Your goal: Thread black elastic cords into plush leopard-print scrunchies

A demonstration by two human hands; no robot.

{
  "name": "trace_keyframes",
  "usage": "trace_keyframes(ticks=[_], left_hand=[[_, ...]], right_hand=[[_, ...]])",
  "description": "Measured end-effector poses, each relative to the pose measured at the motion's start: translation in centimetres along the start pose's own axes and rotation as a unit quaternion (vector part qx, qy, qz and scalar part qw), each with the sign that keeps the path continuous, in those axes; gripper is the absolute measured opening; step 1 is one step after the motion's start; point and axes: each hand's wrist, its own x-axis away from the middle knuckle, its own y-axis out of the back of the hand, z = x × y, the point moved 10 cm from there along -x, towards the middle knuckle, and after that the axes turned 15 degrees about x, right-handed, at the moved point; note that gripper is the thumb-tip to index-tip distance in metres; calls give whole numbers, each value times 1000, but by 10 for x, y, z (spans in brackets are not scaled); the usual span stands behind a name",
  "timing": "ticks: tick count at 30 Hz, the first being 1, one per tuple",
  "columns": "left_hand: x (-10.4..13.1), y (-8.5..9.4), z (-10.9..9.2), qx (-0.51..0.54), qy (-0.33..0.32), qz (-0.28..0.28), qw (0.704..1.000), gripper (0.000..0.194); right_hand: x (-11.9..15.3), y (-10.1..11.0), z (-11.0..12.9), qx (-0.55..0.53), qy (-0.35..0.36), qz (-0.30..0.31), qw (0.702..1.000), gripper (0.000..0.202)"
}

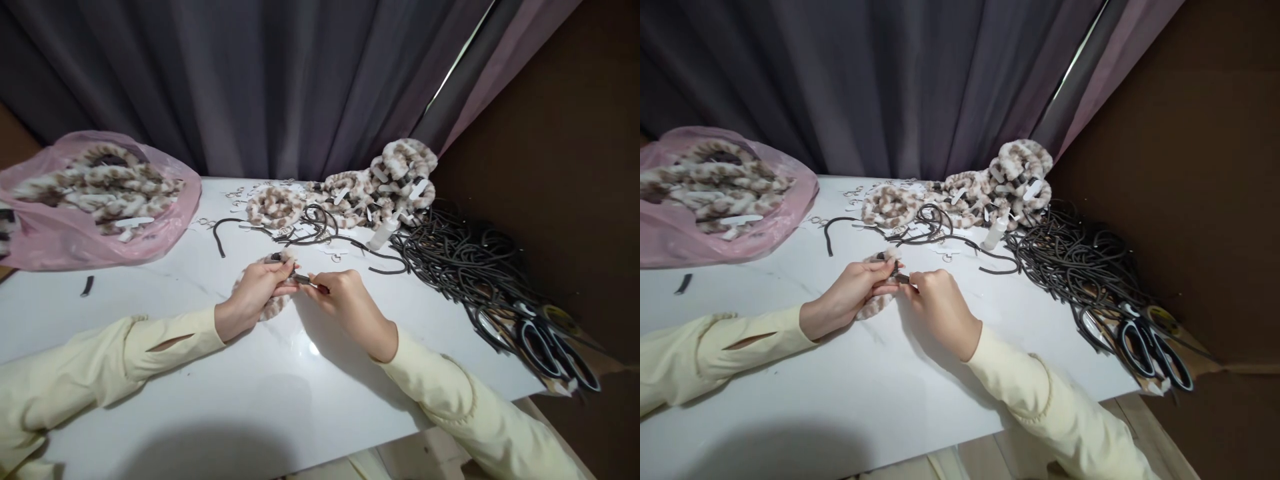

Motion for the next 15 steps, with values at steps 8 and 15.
trace_keyframes(ticks=[8,15], left_hand=[[-3,1,-3,22,7,-7,1000,12],[-6,-7,-4,28,28,44,998,10]], right_hand=[[-6,-2,1,24,-17,2,1000,22],[0,20,-10,14,-22,-55,998,29]])
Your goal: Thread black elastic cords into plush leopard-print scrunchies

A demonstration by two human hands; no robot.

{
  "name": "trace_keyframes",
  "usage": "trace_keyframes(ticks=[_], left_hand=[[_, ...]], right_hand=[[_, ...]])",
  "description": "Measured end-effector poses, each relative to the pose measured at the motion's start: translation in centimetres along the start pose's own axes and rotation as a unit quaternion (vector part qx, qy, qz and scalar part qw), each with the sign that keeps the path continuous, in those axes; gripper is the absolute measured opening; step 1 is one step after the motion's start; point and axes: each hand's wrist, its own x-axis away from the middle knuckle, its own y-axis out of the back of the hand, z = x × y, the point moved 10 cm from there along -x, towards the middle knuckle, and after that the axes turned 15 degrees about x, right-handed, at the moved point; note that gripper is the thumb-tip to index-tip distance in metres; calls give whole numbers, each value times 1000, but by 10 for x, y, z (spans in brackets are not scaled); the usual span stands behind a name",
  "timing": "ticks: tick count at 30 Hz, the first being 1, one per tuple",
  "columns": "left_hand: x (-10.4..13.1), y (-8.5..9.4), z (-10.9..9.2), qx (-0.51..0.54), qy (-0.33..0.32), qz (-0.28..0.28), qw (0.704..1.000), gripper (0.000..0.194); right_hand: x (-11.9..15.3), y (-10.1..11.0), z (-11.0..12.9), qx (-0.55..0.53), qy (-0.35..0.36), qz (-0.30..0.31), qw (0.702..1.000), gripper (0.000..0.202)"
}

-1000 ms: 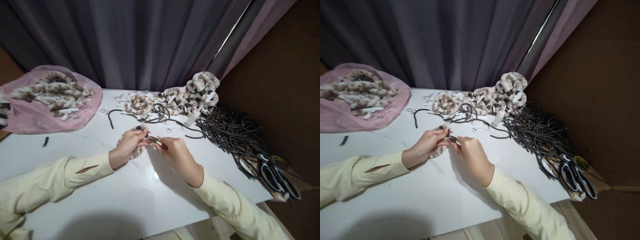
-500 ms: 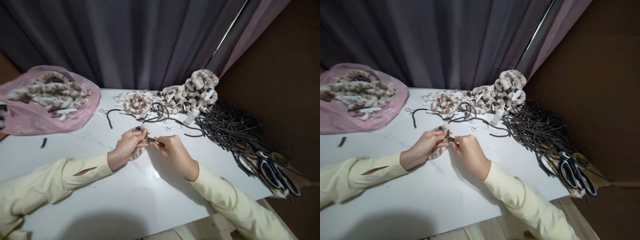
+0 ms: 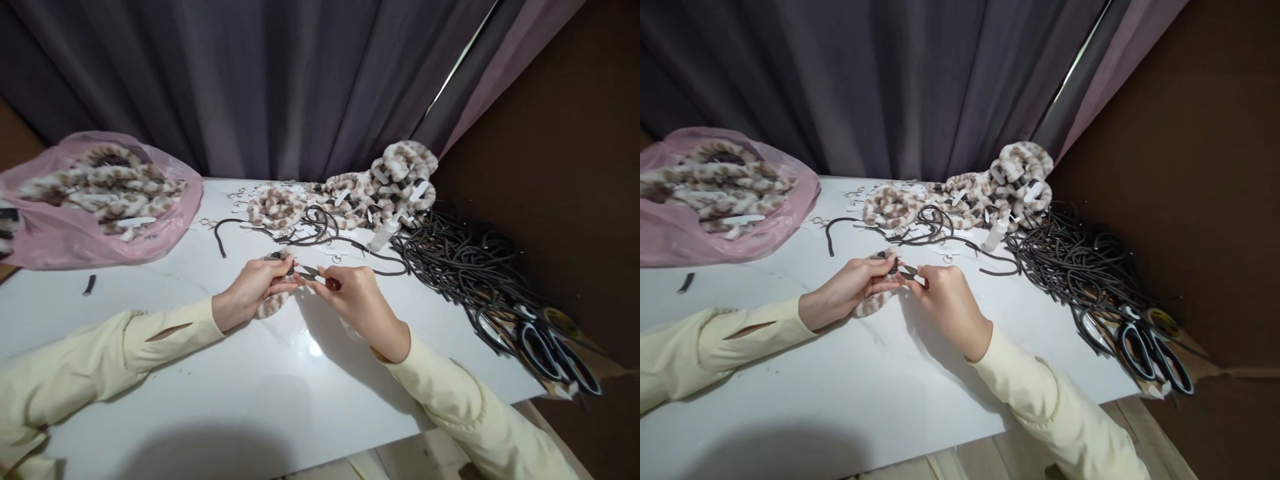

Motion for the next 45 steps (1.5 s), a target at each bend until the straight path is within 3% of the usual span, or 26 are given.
trace_keyframes(ticks=[12,23,34,45], left_hand=[[0,2,2,-2,1,-12,1000,10],[5,8,-1,35,-30,-74,996,12],[-3,4,-1,34,2,-22,999,12],[-3,2,-2,31,-4,-2,1000,13]], right_hand=[[0,-17,3,0,0,20,1000,22],[-9,-29,9,20,-19,24,999,17],[-6,-11,-4,-15,-30,6,999,19],[-8,-25,4,-3,-3,29,1000,21]])
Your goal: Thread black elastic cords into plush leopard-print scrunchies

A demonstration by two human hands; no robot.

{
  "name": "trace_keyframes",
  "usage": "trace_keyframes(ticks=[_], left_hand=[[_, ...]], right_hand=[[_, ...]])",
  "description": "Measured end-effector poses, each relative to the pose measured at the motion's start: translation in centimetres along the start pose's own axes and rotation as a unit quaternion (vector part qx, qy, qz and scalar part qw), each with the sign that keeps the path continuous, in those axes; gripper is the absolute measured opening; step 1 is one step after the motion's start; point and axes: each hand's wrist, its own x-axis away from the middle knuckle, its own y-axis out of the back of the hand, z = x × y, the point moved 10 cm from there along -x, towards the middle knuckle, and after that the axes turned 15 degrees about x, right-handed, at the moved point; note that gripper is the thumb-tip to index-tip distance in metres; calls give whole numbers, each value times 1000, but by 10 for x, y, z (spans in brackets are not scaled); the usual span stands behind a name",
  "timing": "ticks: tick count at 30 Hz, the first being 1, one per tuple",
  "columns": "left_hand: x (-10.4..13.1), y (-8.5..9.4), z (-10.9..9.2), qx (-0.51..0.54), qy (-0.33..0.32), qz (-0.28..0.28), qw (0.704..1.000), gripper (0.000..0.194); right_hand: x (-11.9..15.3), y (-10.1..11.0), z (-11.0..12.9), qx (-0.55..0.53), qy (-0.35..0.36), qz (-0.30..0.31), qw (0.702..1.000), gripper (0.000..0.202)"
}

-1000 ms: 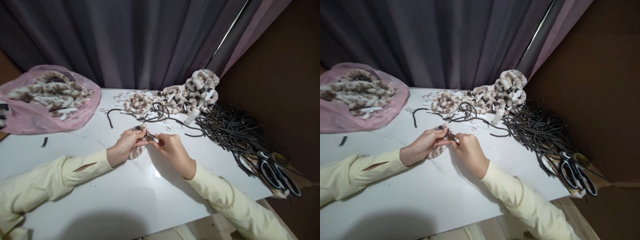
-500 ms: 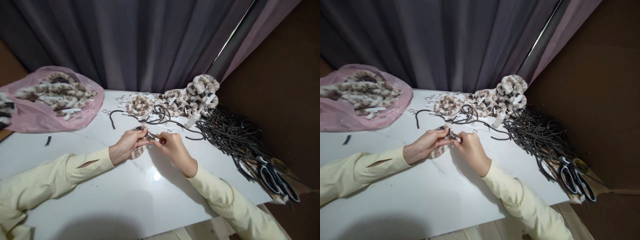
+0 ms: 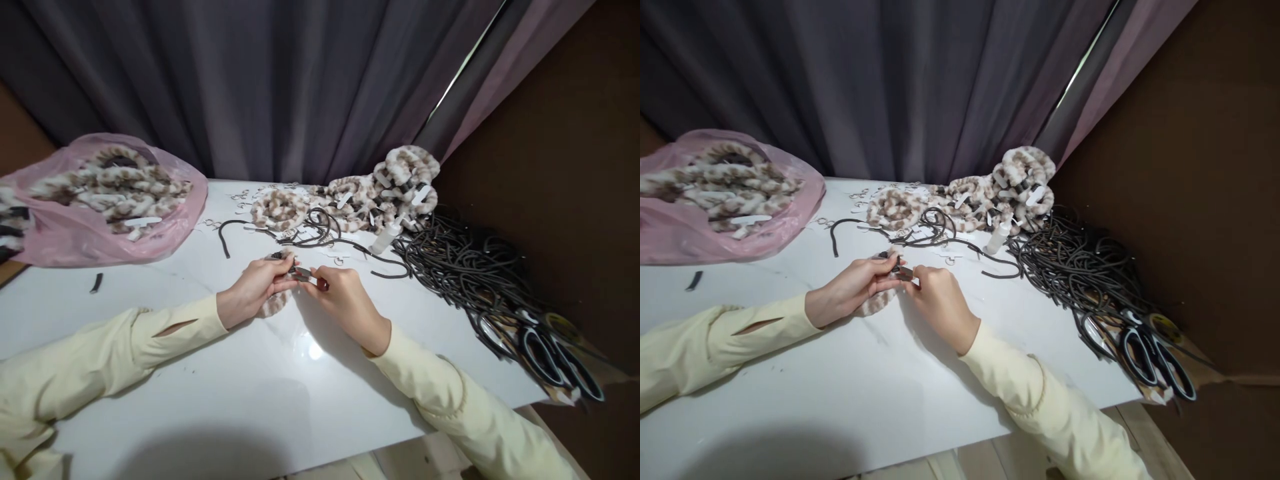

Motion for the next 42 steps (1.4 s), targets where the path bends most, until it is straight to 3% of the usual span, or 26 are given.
trace_keyframes(ticks=[19,35,42], left_hand=[[-1,-1,1,-6,4,9,1000,14],[7,4,1,120,-50,-83,988,13],[3,-1,-3,107,-37,-20,993,10]], right_hand=[[0,1,6,18,23,-15,999,19],[-4,-7,15,62,18,-5,998,14],[-8,-5,10,26,11,-22,999,15]])
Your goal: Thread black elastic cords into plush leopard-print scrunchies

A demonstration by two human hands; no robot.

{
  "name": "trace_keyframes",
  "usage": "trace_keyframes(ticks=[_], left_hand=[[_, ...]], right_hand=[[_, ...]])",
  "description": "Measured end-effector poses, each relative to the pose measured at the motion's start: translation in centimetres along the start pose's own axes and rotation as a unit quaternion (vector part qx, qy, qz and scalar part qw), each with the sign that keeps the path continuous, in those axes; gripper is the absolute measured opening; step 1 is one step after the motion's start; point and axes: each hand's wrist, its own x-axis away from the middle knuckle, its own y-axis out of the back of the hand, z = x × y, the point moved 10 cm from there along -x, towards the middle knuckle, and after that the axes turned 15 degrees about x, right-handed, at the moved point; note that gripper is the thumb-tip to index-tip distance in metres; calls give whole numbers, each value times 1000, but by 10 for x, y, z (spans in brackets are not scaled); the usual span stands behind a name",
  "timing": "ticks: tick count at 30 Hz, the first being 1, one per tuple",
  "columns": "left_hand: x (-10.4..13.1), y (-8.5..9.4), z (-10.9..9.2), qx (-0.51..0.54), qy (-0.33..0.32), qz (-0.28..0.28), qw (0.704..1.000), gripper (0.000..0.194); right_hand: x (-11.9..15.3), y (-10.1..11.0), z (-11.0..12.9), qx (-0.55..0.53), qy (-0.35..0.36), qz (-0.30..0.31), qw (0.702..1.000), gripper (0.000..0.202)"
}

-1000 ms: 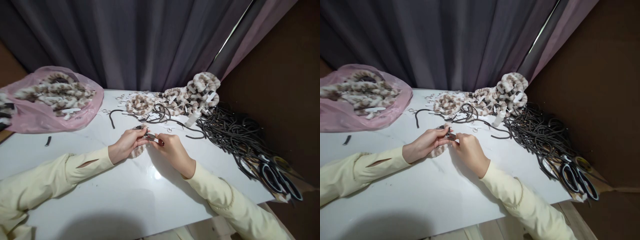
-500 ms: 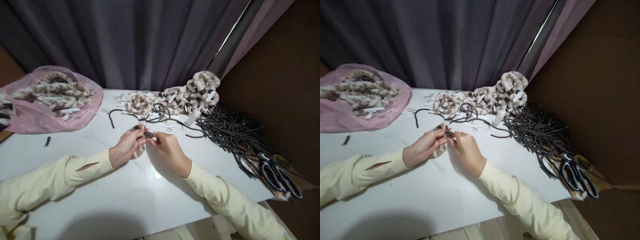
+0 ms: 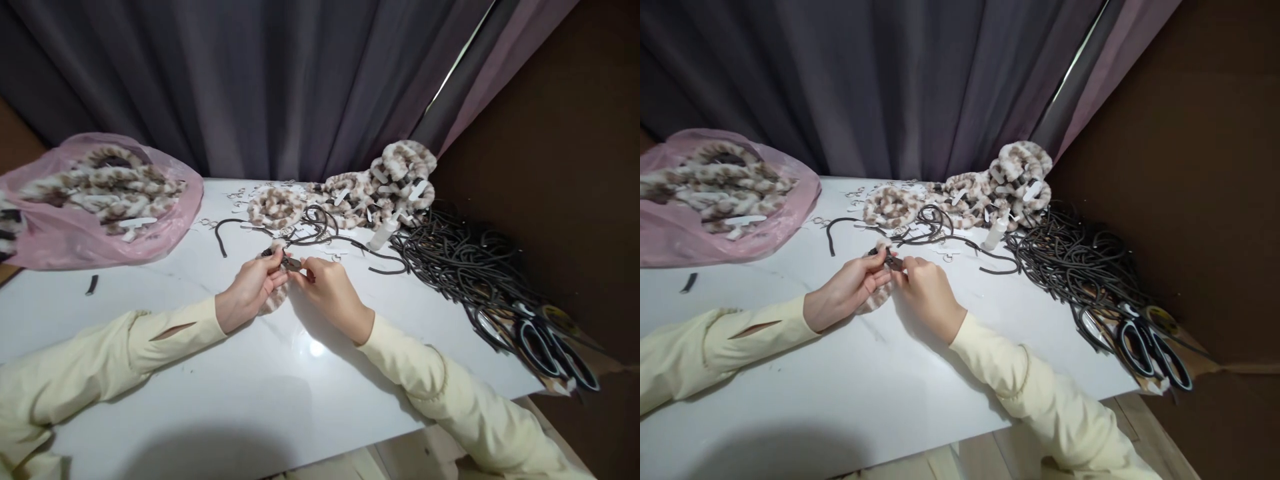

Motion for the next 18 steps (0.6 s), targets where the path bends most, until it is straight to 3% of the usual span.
trace_keyframes(ticks=[8,18], left_hand=[[0,-1,2,18,27,-6,999,10],[2,-2,2,27,31,-11,999,8]], right_hand=[[3,6,-11,-82,-25,-17,996,22],[1,4,-14,-91,-40,-14,995,19]])
